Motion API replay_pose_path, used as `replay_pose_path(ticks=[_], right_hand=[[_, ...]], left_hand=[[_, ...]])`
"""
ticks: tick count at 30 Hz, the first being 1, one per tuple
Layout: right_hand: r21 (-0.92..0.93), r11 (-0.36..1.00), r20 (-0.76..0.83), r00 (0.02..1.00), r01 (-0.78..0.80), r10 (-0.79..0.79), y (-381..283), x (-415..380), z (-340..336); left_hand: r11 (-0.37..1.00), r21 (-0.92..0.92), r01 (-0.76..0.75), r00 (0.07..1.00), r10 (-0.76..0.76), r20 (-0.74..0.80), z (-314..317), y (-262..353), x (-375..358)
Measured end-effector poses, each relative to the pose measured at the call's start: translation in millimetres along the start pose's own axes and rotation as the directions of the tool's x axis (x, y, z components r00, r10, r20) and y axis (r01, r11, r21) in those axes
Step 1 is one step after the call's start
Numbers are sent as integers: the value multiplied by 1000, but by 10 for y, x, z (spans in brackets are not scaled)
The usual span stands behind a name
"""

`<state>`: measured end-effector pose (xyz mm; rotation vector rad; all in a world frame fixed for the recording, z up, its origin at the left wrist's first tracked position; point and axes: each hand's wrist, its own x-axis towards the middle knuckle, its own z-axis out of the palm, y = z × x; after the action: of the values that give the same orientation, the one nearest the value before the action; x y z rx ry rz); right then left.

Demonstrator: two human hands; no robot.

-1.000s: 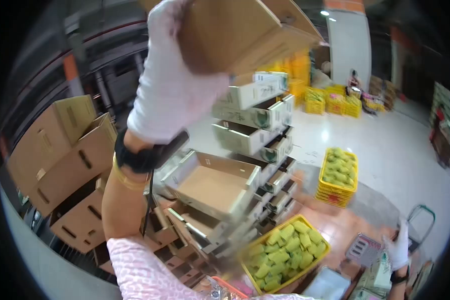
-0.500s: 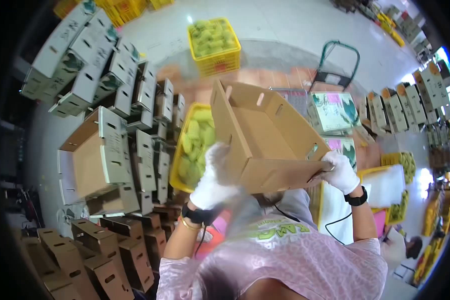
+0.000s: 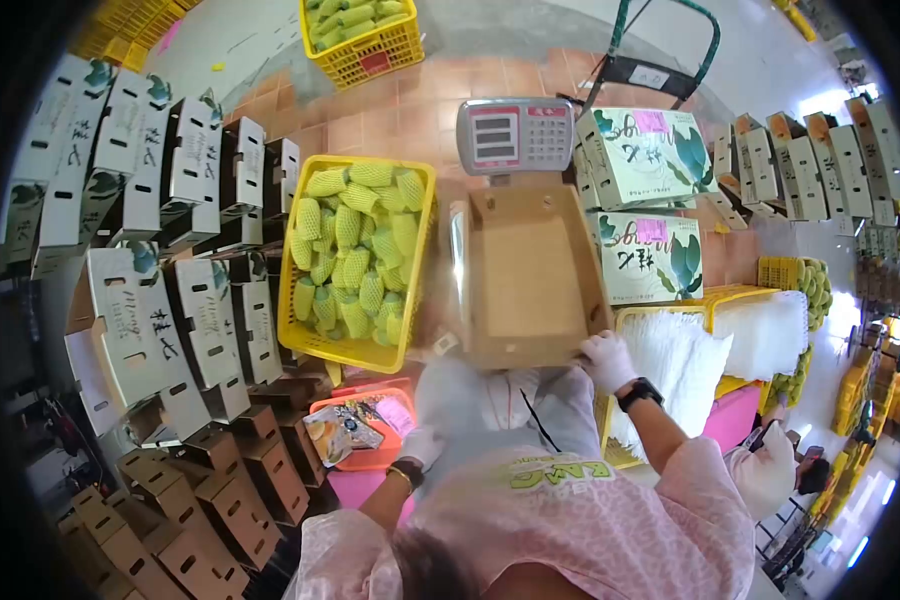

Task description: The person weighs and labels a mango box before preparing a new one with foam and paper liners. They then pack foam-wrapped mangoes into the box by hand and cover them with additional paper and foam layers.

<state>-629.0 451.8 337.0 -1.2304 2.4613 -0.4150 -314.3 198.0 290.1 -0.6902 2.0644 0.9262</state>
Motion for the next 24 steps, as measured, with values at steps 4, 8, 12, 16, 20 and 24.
replay_pose_path(ticks=[4, 8, 12, 16, 20, 24], right_hand=[[-154, 975, 121, 977, -159, 178, 116, -185, 765], [-193, 783, 635, 533, -592, 559, -44, -899, 603], [-205, 837, 808, 395, -508, 437, -115, -1373, 507], [13, 928, 882, 441, -372, 164, 70, -1762, 793], [147, 844, 918, 389, -516, 77, -179, -1633, -69], [237, 855, 891, 453, -461, -2, 357, -1694, 560]], left_hand=[[988, -148, 52, 926, 7, 378, -16, 200, -64], [945, -298, 135, 755, 97, 649, -29, 291, -399], [953, -279, 118, 757, 95, 647, -28, 369, -367], [967, -229, 108, 748, 73, 660, -164, 626, -317], [964, -243, 107, 731, 89, 676, -192, 514, -314], [985, -159, 73, 675, 69, 734, 12, 287, 222]])
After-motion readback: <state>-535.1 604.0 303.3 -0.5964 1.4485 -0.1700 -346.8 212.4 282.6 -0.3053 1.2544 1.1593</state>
